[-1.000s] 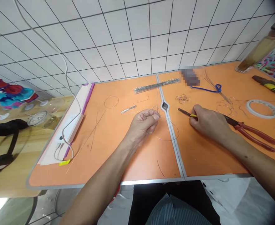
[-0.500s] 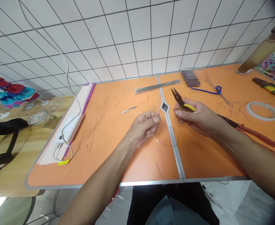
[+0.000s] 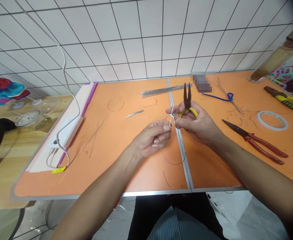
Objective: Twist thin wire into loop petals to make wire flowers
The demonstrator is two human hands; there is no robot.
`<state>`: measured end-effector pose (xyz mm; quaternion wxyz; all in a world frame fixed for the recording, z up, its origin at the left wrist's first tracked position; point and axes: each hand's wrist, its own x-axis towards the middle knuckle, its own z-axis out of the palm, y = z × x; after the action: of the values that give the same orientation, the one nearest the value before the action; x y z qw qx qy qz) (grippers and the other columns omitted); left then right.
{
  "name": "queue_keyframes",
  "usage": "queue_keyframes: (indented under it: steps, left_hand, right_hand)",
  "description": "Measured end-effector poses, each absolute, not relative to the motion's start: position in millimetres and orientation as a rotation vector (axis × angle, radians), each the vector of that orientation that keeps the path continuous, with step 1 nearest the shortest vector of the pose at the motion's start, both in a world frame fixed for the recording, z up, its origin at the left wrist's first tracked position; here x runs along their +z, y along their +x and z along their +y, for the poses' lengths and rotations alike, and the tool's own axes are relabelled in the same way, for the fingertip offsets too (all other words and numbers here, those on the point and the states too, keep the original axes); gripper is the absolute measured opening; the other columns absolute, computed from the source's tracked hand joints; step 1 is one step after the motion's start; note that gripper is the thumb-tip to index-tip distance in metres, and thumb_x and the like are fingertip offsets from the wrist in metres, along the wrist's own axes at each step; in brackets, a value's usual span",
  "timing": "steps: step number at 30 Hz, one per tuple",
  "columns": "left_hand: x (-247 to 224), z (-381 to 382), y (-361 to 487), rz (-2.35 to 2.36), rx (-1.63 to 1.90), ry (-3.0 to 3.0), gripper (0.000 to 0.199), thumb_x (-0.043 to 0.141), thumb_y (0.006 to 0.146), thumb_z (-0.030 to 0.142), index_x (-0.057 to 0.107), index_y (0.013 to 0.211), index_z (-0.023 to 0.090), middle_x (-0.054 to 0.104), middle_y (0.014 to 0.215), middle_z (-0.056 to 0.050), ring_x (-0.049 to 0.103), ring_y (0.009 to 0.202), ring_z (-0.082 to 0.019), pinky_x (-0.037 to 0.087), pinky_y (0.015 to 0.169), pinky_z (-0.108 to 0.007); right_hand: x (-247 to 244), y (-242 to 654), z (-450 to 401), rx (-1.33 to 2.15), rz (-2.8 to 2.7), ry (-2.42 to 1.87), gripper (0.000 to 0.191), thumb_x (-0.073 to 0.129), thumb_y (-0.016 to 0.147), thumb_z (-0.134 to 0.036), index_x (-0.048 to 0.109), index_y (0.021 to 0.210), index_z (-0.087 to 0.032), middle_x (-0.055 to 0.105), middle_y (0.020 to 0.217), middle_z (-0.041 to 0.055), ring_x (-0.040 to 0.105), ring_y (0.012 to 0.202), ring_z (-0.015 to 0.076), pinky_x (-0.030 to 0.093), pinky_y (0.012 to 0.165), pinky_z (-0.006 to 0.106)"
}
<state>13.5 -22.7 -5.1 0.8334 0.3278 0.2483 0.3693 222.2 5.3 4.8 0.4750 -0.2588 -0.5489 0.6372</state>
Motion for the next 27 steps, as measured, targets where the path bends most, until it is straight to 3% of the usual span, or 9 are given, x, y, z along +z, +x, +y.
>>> queue_keyframes:
  steps: [5, 11, 20, 23, 25, 27]
  left_hand:
    - [-6, -24, 16, 0.442, 0.711, 0.66, 0.041, 0.09, 0.083, 0.031, 0.052, 0.073, 0.02, 0.04, 0.051, 0.009, 0.02, 0.043, -0.004, 0.023, 0.037, -0.013]
    - [-10, -29, 18, 0.406, 0.632, 0.626, 0.04, 0.09, 0.083, 0.031, 0.053, 0.072, 0.02, 0.04, 0.049, 0.009, 0.021, 0.042, -0.004, 0.027, 0.037, -0.012]
    - [-13, -32, 27, 0.335, 0.584, 0.565, 0.035, 0.092, 0.081, 0.032, 0.059, 0.076, 0.019, 0.043, 0.05, 0.008, 0.02, 0.042, -0.005, 0.023, 0.034, -0.015]
    - [-16, -33, 28, 0.334, 0.594, 0.584, 0.028, 0.089, 0.083, 0.034, 0.067, 0.086, 0.017, 0.044, 0.051, 0.008, 0.021, 0.04, -0.005, 0.022, 0.034, -0.015]
    - [-18, -32, 28, 0.364, 0.61, 0.613, 0.03, 0.089, 0.084, 0.037, 0.073, 0.097, 0.015, 0.049, 0.055, 0.006, 0.03, 0.042, -0.006, 0.028, 0.036, -0.016]
    - [-19, -30, 27, 0.427, 0.612, 0.651, 0.038, 0.091, 0.083, 0.039, 0.075, 0.107, 0.015, 0.064, 0.069, -0.001, 0.05, 0.05, -0.009, 0.043, 0.044, -0.018]
  right_hand:
    - [-3, 223, 12, 1.546, -1.403, -0.537, 0.044, 0.099, 0.084, -0.027, 0.059, 0.102, -0.026, 0.082, 0.119, 0.0047, 0.061, 0.077, 0.0119, 0.055, 0.076, 0.029]
    - [-6, 221, 15, 1.556, -1.401, -0.511, 0.047, 0.101, 0.082, -0.032, 0.058, 0.099, -0.026, 0.081, 0.102, 0.002, 0.065, 0.077, 0.0136, 0.056, 0.07, 0.027]
    - [-3, 219, 14, 1.643, -1.377, -0.424, 0.043, 0.1, 0.083, -0.026, 0.059, 0.096, -0.024, 0.077, 0.088, -0.002, 0.066, 0.07, 0.0115, 0.055, 0.062, 0.025]
    - [1, 221, 16, 1.669, -1.387, -0.44, 0.046, 0.102, 0.079, -0.026, 0.06, 0.098, -0.024, 0.077, 0.087, -0.002, 0.066, 0.067, 0.012, 0.054, 0.06, 0.025]
    - [4, 225, 17, 1.661, -1.404, -0.486, 0.048, 0.103, 0.077, -0.028, 0.061, 0.1, -0.024, 0.078, 0.089, -0.0011, 0.067, 0.066, 0.0132, 0.055, 0.06, 0.027]
    - [7, 231, 19, 1.63, -1.43, -0.553, 0.049, 0.104, 0.076, -0.031, 0.062, 0.101, -0.024, 0.078, 0.09, -0.0003, 0.066, 0.066, 0.0141, 0.055, 0.059, 0.028]
